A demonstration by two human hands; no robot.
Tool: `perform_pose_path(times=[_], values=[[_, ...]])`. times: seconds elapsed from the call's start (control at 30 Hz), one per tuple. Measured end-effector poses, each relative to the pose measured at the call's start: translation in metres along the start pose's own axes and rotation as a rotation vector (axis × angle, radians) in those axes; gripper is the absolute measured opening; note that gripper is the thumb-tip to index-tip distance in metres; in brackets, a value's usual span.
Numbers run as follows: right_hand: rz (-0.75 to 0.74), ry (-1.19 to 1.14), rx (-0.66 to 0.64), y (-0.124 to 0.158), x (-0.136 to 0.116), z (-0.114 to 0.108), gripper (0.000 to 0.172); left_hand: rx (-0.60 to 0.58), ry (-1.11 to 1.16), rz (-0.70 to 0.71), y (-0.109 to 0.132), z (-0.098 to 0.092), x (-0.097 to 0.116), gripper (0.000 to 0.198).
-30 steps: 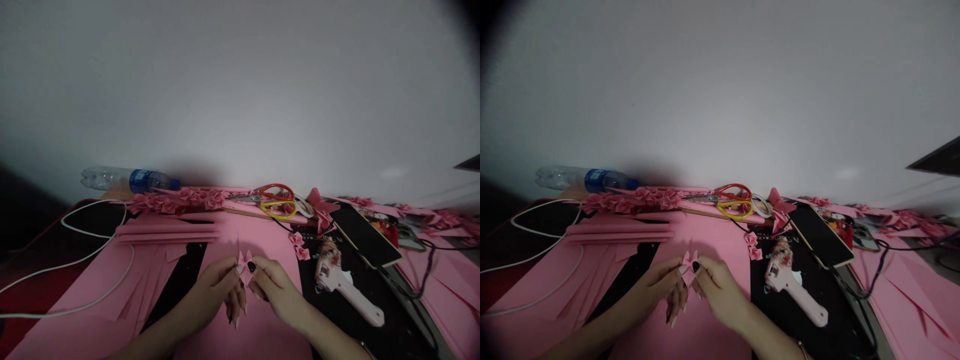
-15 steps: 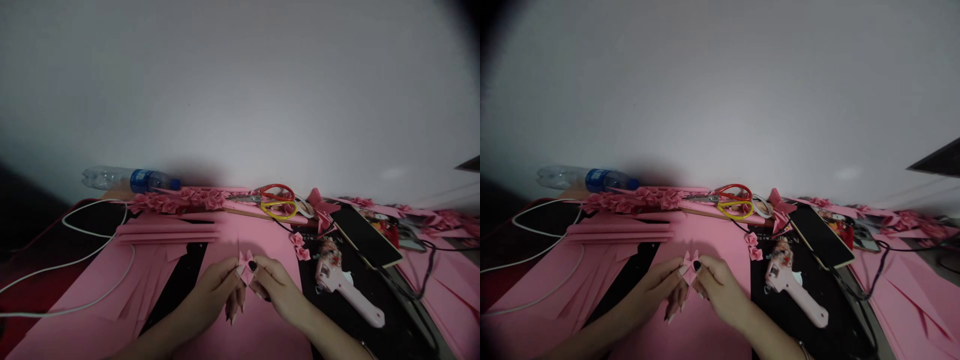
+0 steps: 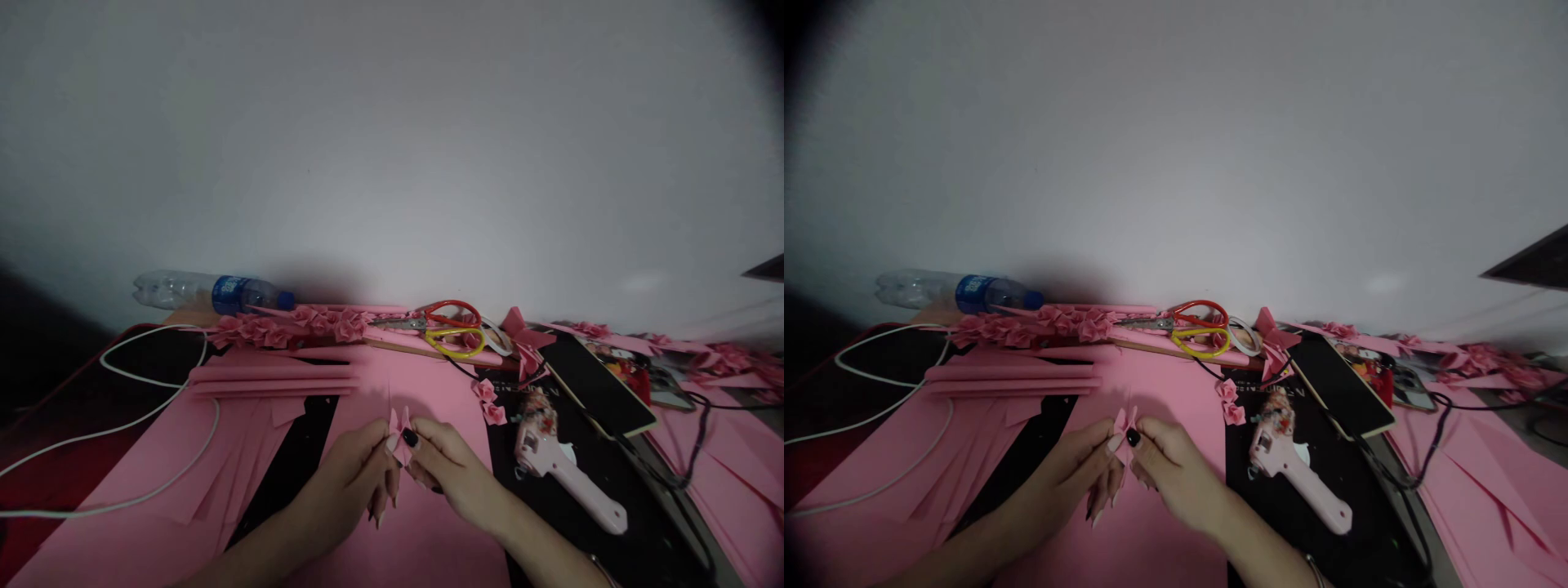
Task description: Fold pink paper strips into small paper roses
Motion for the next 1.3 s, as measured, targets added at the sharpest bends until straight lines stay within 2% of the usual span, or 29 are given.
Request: perform_pose_path(times=[0.17, 0.37, 0.63, 1.0, 1.13, 1.3], values=[[-0.012, 0.004, -0.024, 0.0, -0.001, 0.0, 0.038, -0.012, 0.062, -0.036, 0.001, -0.001, 0.0, 0.031], [-0.028, -0.017, -0.052, -0.001, -0.002, 0.002, 0.037, -0.035, 0.136, -0.011, 0.0, -0.003, -0.002, 0.029], [-0.05, 0.075, -0.036, 0.0, 0.003, 0.0, 0.038, -0.055, 0.175, -0.04, 0.0, -0.003, -0.001, 0.025], [-0.047, -0.001, -0.076, 0.0, 0.002, -0.001, 0.032, -0.094, 0.177, -0.01, 0.001, -0.005, 0.002, 0.022], [-0.072, 0.01, -0.152, 0.001, -0.003, 0.002, 0.031, -0.097, 0.12, -0.019, 0.002, -0.004, 0.004, 0.023], [-0.081, -0.002, -0.227, 0.001, -0.009, 0.005, 0.029, -0.097, 0.152, -0.055, 0.002, -0.001, 0.005, 0.024]])
Point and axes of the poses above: each hand's wrist, its own y-axis away from the middle knuckle, its own z-axis out of the palm, x = y × z, the point moved 1 cm from there along -y, towards the middle knuckle, and after that the axes turned 2 degrees about -z, right-handed, at the moved point
